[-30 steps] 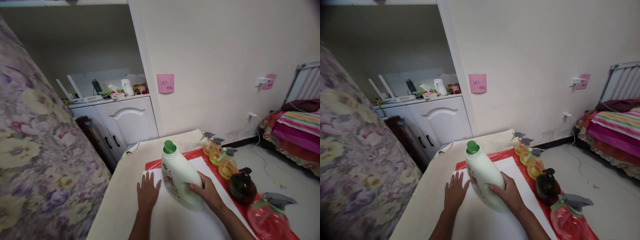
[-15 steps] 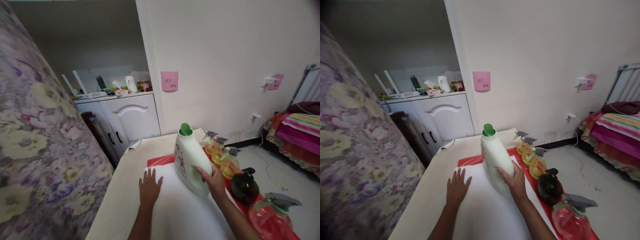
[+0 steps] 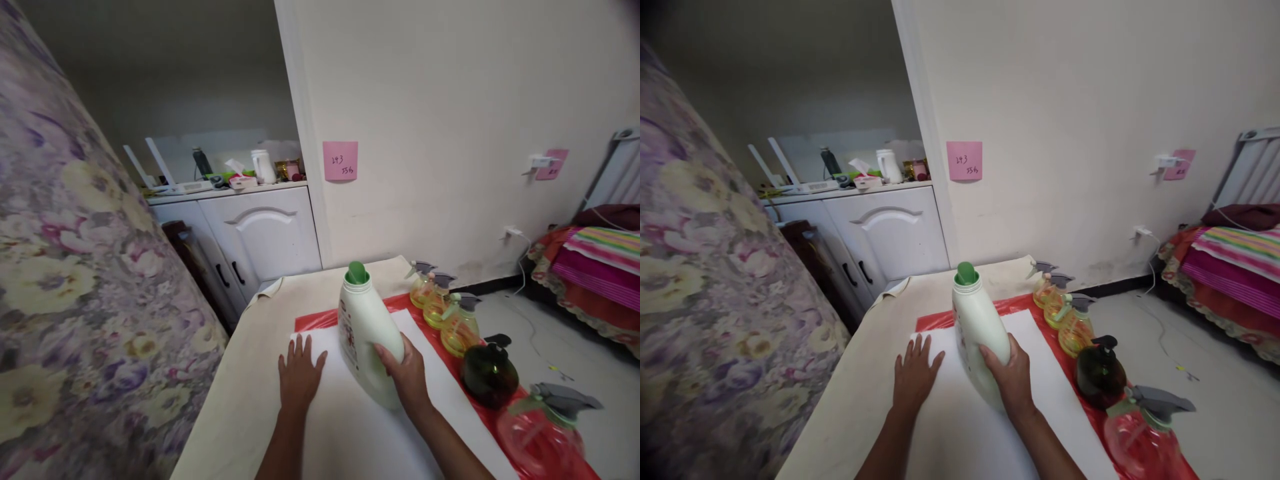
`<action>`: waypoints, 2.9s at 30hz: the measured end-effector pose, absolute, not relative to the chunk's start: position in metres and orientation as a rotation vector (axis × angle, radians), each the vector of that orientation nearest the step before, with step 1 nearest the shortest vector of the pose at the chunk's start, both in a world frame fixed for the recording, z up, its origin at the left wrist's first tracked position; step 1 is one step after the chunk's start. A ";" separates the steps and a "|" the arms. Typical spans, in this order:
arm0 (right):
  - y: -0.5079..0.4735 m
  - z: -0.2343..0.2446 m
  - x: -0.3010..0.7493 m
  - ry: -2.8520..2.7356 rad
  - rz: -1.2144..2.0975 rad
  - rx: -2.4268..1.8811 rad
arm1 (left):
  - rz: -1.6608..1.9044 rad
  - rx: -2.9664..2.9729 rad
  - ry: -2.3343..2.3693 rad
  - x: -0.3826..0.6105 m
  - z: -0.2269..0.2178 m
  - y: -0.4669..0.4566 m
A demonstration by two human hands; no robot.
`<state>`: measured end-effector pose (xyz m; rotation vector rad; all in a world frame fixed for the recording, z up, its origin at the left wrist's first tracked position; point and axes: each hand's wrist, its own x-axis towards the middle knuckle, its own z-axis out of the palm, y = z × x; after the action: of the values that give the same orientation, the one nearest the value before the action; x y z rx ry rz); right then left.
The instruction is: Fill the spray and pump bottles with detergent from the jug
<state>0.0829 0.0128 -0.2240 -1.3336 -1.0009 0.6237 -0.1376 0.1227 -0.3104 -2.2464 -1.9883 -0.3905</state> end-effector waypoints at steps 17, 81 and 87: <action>0.007 -0.212 0.065 -0.938 0.589 -1.310 | -0.360 -2.251 -2.017 -0.134 -0.305 0.122; -0.174 -0.323 0.160 -1.622 0.425 -1.210 | -0.366 -2.410 -1.503 -0.067 -0.312 -0.093; -0.174 -0.332 0.150 -1.660 0.346 -1.192 | -0.389 -2.360 -1.448 -0.072 -0.317 -0.090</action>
<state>0.1495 -0.1745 -0.3324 -1.1916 -1.6604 0.3456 -0.0722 -0.0903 -0.3169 -2.3602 -1.4483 -0.3894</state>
